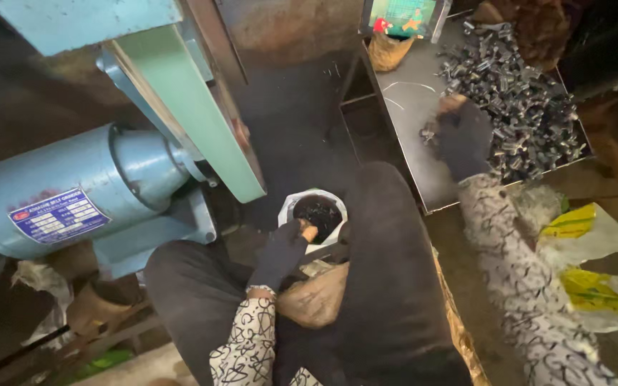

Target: The person sits on the floor holding small metal components with gloved hands and presses them against a running belt grinder, producing sparks as edges are ground. Finished pieces are placed onto a metal tray holding a pile of similar ground parts, and new pieces are taken from a container to continue grinding.

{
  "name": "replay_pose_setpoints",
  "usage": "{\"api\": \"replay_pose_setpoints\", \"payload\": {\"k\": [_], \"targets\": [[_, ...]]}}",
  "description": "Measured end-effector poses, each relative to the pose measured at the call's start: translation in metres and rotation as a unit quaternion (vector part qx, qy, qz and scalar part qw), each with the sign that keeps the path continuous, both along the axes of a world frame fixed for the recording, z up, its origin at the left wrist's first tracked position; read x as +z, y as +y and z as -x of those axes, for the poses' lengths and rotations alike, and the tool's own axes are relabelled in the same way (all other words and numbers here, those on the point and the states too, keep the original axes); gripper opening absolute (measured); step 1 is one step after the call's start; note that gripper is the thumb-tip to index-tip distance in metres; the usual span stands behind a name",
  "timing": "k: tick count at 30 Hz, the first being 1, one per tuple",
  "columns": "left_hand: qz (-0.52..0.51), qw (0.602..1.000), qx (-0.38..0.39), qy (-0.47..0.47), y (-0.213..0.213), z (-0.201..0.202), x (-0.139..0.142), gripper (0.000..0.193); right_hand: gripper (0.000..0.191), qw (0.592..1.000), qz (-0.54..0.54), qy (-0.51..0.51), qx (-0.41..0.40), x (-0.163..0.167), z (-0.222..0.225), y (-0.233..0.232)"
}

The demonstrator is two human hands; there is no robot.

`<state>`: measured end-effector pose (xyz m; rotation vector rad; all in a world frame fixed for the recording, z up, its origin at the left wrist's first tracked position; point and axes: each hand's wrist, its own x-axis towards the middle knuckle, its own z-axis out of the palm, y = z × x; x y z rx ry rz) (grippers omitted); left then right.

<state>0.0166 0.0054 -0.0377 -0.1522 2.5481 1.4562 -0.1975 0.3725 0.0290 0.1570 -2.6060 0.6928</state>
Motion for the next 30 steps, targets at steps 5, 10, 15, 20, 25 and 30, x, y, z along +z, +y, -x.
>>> {"api": "replay_pose_setpoints", "payload": {"k": [5,10,15,20,25,30], "targets": [[-0.542,0.817,0.156,-0.119,0.006,0.004,-0.026,0.043,0.015,0.726,0.621,-0.183,0.235,0.011,-0.074,-0.163],[-0.341,0.898,0.273,0.054,-0.008,-0.001,-0.016,0.037,0.037,0.922,0.267,-0.206,0.188,-0.013,-0.172,-0.249],[-0.282,0.896,0.319,0.126,-0.006,-0.017,0.026,0.029,0.024,0.787,0.265,-0.451,0.326,0.009,-0.169,-0.23],[-0.433,0.867,0.23,0.087,-0.014,-0.02,0.057,0.026,0.023,0.702,0.254,-0.561,0.359,0.03,-0.162,-0.219],[-0.414,0.863,0.27,0.105,-0.021,-0.018,0.056,0.024,0.022,0.674,0.358,-0.553,0.334,0.019,-0.168,-0.238],[-0.289,0.9,0.309,0.107,-0.015,-0.012,0.058,0.023,0.022,0.734,0.334,-0.467,0.364,0.007,-0.144,-0.248]]}}
